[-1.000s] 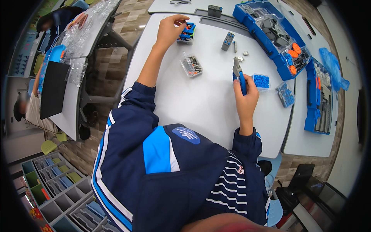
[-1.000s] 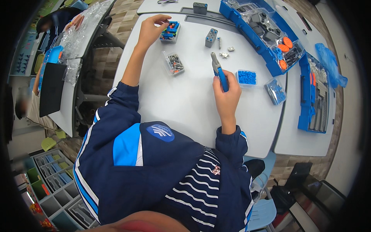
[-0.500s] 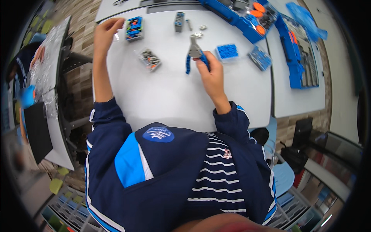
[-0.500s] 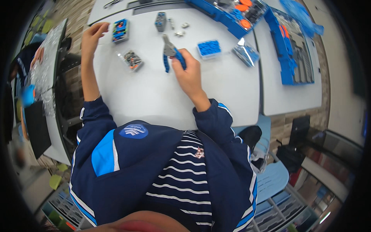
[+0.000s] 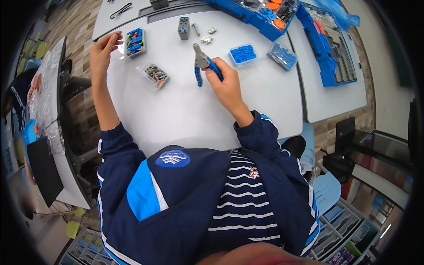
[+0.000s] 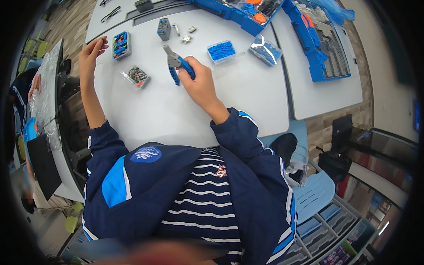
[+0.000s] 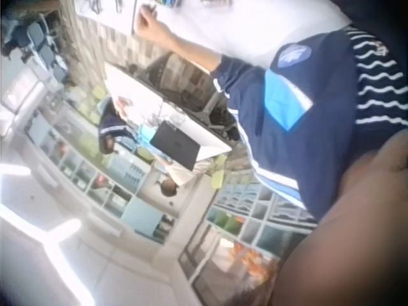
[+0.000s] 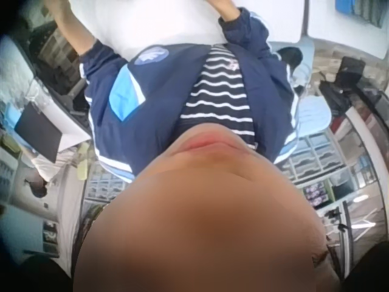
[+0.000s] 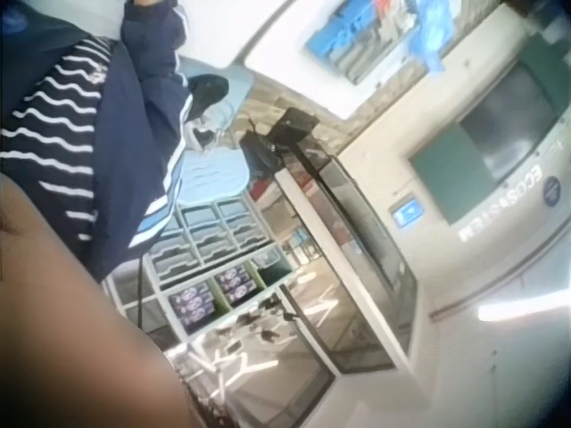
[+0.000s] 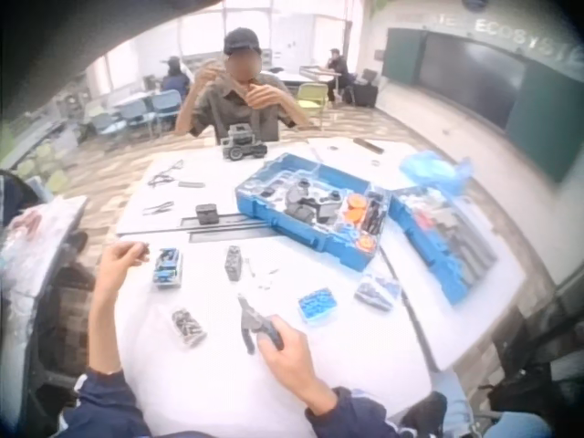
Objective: The person assembles a small educational robot kit at a table. They open a container of blue connectors, select pieces, and use pliers to attach them to gray structural parts. The person repeatedly picks, places, and adjusts small components while working on the tabletop.
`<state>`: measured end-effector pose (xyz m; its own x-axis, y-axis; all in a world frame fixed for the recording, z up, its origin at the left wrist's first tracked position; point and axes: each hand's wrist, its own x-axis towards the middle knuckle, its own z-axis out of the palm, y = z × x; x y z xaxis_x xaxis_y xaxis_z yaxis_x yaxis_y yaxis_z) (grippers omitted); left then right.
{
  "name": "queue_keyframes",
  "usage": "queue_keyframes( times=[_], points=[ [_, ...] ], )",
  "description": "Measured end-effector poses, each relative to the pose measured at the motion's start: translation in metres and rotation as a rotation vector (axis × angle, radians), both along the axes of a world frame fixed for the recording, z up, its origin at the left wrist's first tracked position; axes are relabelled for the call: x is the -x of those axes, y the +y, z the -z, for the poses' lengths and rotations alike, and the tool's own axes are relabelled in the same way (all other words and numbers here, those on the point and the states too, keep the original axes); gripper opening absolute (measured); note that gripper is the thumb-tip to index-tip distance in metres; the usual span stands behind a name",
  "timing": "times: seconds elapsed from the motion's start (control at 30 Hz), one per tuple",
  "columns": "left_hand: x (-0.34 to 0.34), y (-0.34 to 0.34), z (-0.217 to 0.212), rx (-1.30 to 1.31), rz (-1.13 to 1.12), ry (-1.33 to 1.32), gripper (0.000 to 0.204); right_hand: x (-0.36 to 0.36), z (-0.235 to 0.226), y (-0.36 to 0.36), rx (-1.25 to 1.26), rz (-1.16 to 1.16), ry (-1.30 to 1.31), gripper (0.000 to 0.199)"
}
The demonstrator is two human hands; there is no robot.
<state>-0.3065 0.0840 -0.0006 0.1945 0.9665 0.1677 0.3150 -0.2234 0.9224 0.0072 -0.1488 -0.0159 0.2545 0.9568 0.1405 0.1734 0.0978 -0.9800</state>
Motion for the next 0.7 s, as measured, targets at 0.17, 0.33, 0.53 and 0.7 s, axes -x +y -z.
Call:
queue_keyframes(
  times=[0.17,0.33,0.53,0.7],
  points=[
    [0.009,-0.003,-0.004,-0.055,-0.031,-0.109,0.028,-0.001,0.001,0.001,-0.006,0.005,-0.014,0.011],
    [0.011,-0.006,-0.005,-0.127,-0.062,-0.093,0.024,-0.002,0.002,-0.001,0.09,-0.036,-0.016,0.012],
    [0.017,-0.003,0.001,-0.182,-0.104,-0.004,0.031,0.0,0.006,0.001,0.036,-0.028,-0.022,0.012],
    [0.022,0.005,0.009,-0.227,-0.026,0.209,0.025,0.001,0.008,0.002,0.007,-0.018,-0.025,0.012]
  ],
)
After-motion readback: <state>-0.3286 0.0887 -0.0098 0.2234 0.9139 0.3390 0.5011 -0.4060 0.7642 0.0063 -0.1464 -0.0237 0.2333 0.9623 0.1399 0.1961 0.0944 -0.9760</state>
